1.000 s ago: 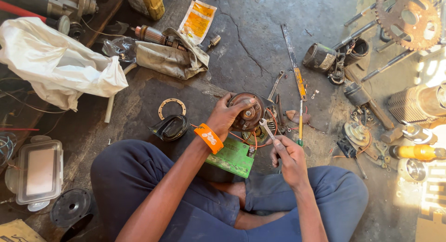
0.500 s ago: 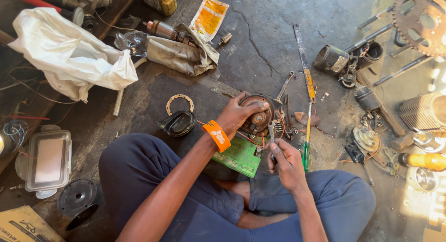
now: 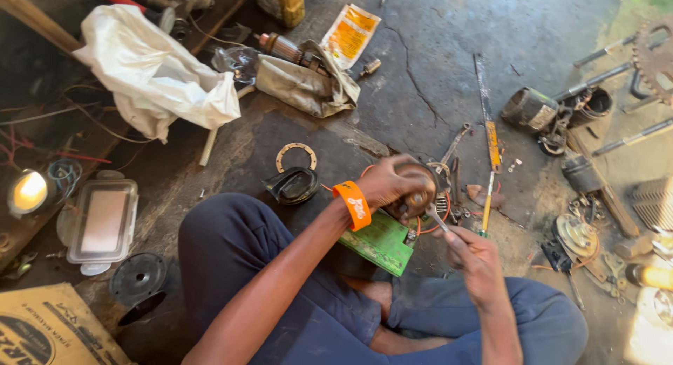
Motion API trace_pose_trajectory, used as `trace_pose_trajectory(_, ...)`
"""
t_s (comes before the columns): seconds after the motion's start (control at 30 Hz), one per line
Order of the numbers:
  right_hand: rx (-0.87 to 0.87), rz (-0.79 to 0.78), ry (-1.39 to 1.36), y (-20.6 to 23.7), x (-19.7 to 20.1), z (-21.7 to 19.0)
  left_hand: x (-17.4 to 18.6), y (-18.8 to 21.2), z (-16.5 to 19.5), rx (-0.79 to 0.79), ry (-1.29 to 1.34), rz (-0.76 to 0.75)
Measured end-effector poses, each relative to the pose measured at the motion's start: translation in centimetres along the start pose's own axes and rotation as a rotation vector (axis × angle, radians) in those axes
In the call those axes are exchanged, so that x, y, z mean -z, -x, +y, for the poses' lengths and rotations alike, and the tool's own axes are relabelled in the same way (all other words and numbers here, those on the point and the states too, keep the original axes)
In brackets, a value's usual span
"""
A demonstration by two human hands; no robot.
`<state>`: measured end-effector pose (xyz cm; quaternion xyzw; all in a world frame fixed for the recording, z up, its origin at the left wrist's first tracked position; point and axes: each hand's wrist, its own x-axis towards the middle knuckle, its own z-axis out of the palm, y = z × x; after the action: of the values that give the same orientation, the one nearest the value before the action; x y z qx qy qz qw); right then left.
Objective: The person sits on the floor and uses a screwdriver to work on a small cylindrical electrical component, likely a starter motor. They then use a wrench to tighten a bolt on the same component while it rests on a green battery.
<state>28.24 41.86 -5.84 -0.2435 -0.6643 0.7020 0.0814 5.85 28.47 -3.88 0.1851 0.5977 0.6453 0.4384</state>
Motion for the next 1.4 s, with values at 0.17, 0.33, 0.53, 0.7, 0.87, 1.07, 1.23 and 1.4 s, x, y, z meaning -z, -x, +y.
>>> trace_pose_trajectory(0.17,-0.108,-0.068,-0.079,-0.6,2.6,0.2,0.0,-1.0,-1.3,-0.096,-0.005,-0.159)
trace_pose_trajectory(0.33,-0.004,-0.133,-0.343,-0.5,2.5,1.0,0.2,-1.1,-1.8,-0.095,0.047,-0.147)
trace_pose_trajectory(0.53,0.088,-0.02,-0.376,0.0,1.9,0.3,0.3,-1.4,-2.0,-0.136,0.089,-0.028)
trace_pose_trajectory(0.7,-0.09,0.067,0.042,-1.2,-0.7,1.3,0.0,-1.9,-2.5,-0.151,0.037,0.026)
trace_pose_trajectory(0.87,-0.049,0.029,0.161,-1.2,-1.7,1.8,0.0,-2.3,-3.0,-0.135,-0.049,0.056)
trace_pose_trajectory(1.07,-0.138,0.034,-0.005,-0.6,-1.4,0.5,0.1,-2.8,-3.7,-0.132,-0.098,0.098)
trace_pose_trajectory(1.23,-0.136,0.039,0.03,-0.1,-1.3,-0.3,-0.1,-2.3,-3.1,-0.071,-0.053,0.163)
trace_pose_trajectory(1.4,-0.118,0.014,0.038,0.0,-1.4,-0.6,-0.3,-1.0,-1.3,-0.038,0.106,0.063)
